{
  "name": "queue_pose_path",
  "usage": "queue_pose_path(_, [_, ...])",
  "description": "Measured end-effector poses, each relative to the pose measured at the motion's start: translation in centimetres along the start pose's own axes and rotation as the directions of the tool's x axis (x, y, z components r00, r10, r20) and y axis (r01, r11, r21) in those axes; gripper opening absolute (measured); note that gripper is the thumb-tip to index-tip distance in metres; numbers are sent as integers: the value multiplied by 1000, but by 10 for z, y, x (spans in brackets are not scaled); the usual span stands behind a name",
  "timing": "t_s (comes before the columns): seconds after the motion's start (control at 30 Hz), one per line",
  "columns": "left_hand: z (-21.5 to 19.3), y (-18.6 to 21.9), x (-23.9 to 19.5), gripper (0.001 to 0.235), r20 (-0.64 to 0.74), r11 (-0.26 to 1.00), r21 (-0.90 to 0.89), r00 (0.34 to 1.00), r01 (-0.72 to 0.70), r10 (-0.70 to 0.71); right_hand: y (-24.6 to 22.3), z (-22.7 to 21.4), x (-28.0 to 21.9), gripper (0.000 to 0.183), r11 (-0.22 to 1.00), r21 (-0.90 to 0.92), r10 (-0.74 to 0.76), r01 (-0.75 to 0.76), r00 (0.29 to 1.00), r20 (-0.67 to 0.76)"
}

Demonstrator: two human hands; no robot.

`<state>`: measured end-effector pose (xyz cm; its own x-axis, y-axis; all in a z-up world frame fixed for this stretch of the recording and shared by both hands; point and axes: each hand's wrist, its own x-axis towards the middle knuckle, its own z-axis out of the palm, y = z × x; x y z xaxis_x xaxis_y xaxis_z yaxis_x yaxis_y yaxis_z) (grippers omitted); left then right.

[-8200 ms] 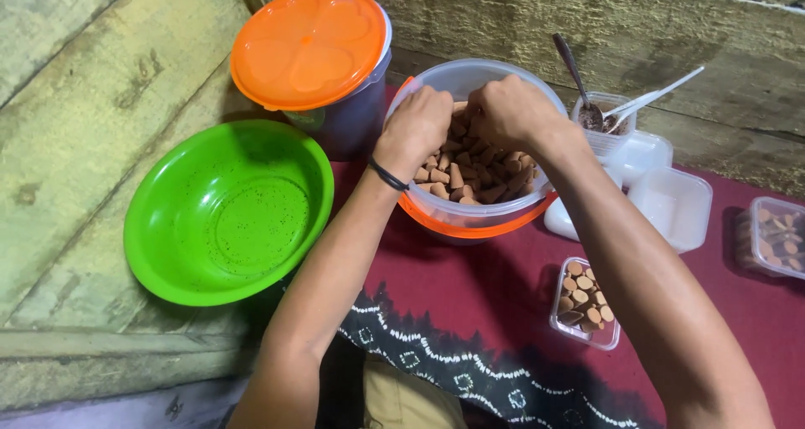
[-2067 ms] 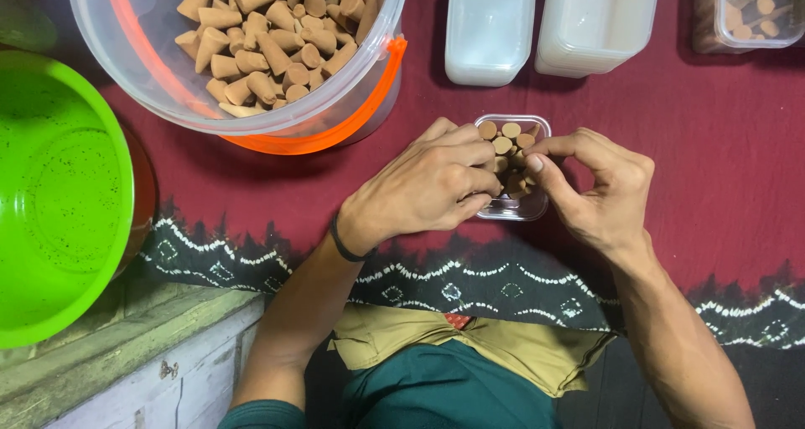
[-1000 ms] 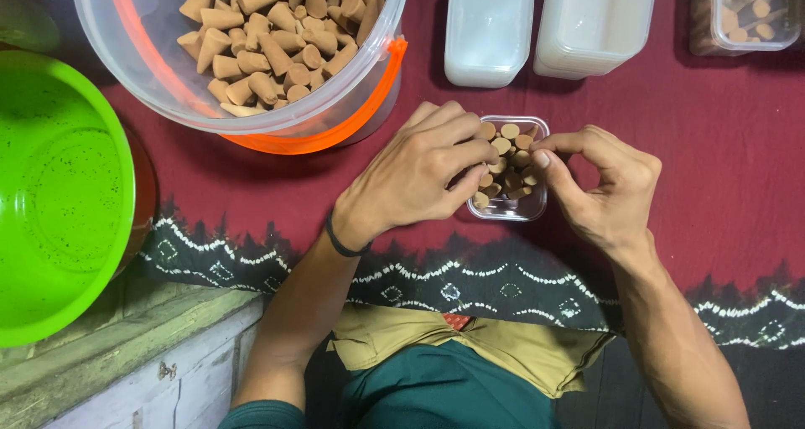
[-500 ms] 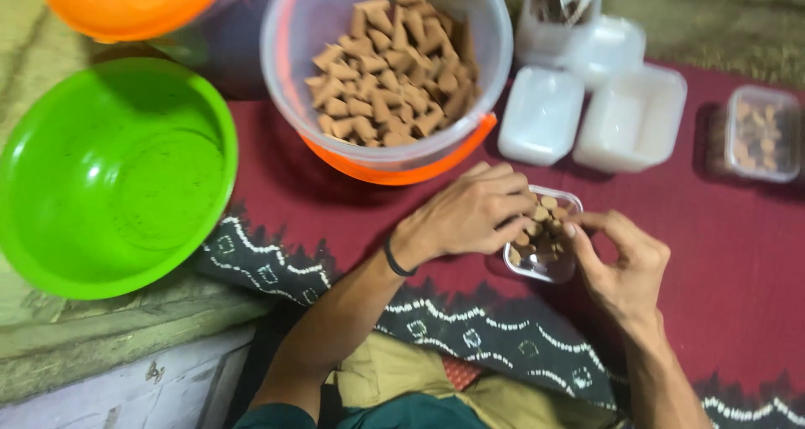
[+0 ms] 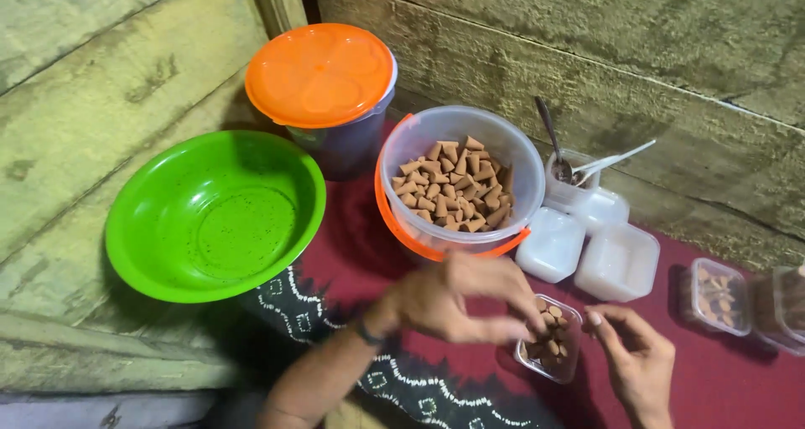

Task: Packing conical incense pieces from a large bucket into small plastic containers.

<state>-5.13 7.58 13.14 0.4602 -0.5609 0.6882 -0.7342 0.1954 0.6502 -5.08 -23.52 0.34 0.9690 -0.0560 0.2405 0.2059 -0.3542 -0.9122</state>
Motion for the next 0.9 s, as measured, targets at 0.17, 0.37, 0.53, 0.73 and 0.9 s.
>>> queue_pose_path(0.17, [-82,13,21,14,-150,918,354,980,179,-133,-93,8,54,13,979,-164,-97,121,985,146])
queue_pose_path(0.37, [-144,-71,46,10,-162,662,659,927,357,-339,-171,68,124,17,867,-248,-353,433,883,309])
queue_pose_path(0.53, [-160,-112,51,9,-178,426,731,752,533,-635,-162,130,187,18,834,-277,-363,478,852,378])
queue_pose_path(0.73, [-162,-154,56,12,-208,254,724,554,642,-807,-101,181,253,15,655,-538,-221,531,815,535])
queue_pose_path(0.9, [-160,-207,40,21,-238,218,752,565,622,-790,-81,192,269,18,604,-573,-179,554,795,580])
